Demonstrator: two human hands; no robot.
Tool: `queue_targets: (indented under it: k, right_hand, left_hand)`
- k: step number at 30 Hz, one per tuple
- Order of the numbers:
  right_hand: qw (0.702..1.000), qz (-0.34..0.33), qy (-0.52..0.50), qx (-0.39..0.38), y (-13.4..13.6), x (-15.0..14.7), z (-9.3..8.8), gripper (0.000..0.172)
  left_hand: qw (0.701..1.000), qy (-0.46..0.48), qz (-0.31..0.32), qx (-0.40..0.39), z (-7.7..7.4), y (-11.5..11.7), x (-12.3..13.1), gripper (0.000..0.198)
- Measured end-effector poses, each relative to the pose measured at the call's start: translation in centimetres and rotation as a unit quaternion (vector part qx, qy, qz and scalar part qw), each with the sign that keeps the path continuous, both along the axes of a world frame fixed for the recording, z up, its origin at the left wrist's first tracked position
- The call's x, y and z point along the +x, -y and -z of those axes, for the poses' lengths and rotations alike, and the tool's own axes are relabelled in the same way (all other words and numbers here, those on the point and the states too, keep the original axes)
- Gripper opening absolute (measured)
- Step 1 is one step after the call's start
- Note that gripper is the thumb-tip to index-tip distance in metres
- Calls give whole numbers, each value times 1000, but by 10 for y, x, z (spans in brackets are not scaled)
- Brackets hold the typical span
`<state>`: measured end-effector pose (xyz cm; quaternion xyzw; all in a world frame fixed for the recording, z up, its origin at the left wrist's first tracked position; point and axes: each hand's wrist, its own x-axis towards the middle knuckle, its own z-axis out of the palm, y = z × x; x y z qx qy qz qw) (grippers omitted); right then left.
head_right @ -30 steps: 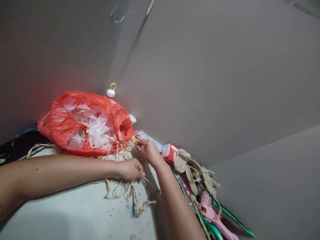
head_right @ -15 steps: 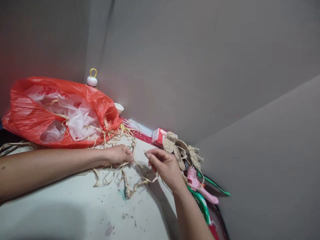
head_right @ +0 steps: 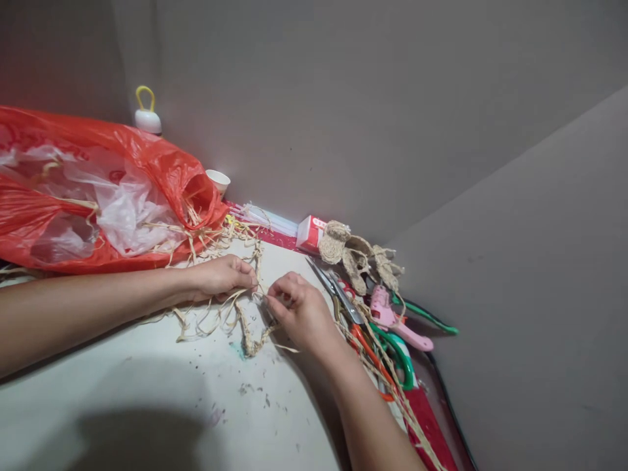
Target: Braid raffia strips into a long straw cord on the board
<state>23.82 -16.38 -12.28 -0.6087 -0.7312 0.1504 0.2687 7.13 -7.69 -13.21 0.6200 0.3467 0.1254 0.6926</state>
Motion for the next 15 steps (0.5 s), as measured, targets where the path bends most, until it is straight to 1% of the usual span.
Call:
queue_targets:
  k: [2,4,10,15]
  right_hand:
    - [999,-8,27,37,-1,-2,2,9]
    - [998,-11,28,49,-2,-3,5,9]
    - [999,44,-21,-8,-2,-8,15,14]
    - [995,52,-83,-1,-3,-6,20,16]
  left_hand:
    - [1000,6,5,8,0,0,0,11]
    - [1000,8,6,15,-1,1,0,13]
    - [999,-1,3,36,-3,4,0,18]
    - [999,-3,8,52,-3,4,0,16]
